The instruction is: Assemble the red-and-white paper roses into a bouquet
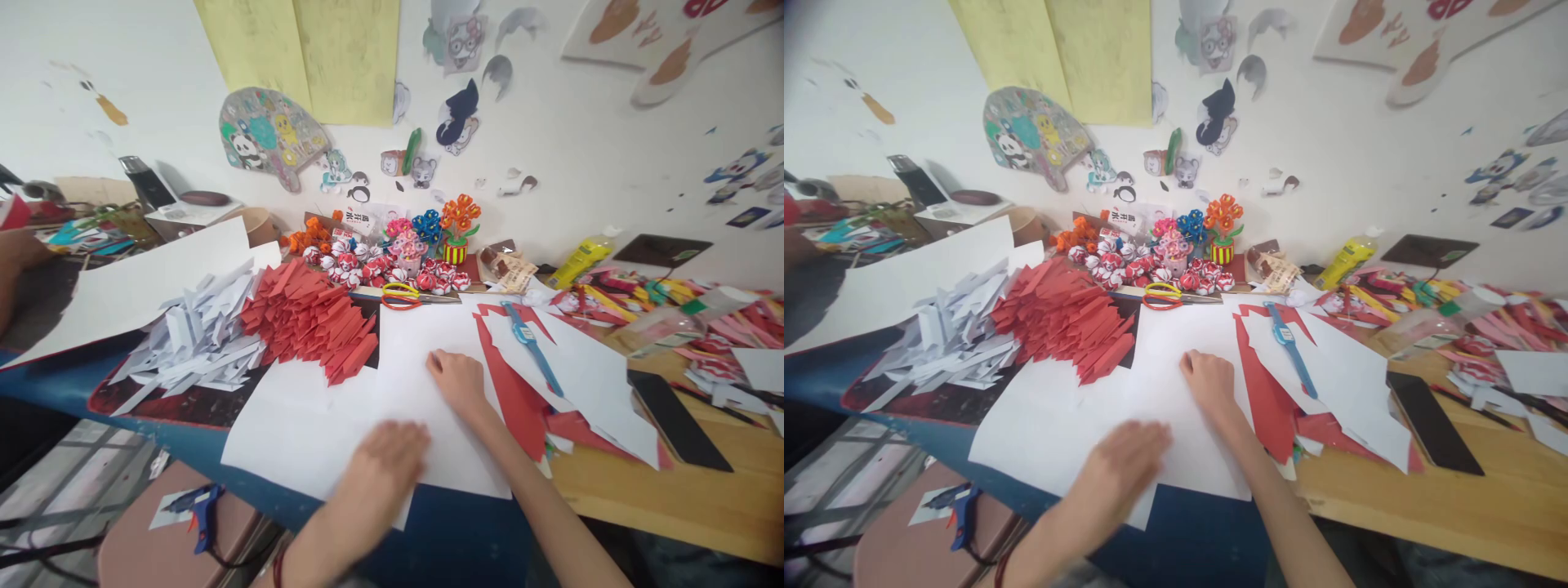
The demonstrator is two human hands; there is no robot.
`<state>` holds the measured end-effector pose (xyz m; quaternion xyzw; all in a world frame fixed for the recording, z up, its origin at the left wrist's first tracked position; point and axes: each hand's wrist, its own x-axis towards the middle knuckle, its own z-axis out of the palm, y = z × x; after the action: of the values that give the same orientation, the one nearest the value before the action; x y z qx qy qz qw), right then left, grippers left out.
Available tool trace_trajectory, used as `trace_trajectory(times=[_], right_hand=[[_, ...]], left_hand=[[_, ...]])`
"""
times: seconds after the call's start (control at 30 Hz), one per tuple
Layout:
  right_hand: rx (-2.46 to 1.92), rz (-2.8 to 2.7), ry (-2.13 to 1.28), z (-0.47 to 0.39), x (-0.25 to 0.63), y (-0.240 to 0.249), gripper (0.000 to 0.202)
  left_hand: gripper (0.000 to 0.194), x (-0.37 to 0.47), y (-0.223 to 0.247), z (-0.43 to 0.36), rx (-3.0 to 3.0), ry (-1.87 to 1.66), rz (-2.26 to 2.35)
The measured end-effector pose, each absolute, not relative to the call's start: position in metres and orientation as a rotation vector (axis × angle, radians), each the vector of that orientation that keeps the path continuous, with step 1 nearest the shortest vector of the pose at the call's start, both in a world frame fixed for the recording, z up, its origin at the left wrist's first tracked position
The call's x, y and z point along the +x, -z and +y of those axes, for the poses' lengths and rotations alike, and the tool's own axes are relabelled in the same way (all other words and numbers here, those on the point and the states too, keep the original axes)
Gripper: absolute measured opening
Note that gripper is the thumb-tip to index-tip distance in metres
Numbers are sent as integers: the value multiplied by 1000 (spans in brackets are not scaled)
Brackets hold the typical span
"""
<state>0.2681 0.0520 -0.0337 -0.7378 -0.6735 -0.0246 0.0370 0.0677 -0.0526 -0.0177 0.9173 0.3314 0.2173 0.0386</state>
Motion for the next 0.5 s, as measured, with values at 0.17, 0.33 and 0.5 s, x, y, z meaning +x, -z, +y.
trace_trajectory(times=[0.17, 0.33, 0.5], right_hand=[[-2260, -2070, 88, 52, 268, 32, 38], [-2251, -2063, 87, 52, 268, 31, 36], [-2254, -2065, 92, 52, 268, 32, 38]], left_hand=[[32, 69, 31, -39, 2922, -703, 1226], [29, 73, 29, -61, 2809, -788, 739], [10, 63, 13, -13, 2558, -700, 1419]])
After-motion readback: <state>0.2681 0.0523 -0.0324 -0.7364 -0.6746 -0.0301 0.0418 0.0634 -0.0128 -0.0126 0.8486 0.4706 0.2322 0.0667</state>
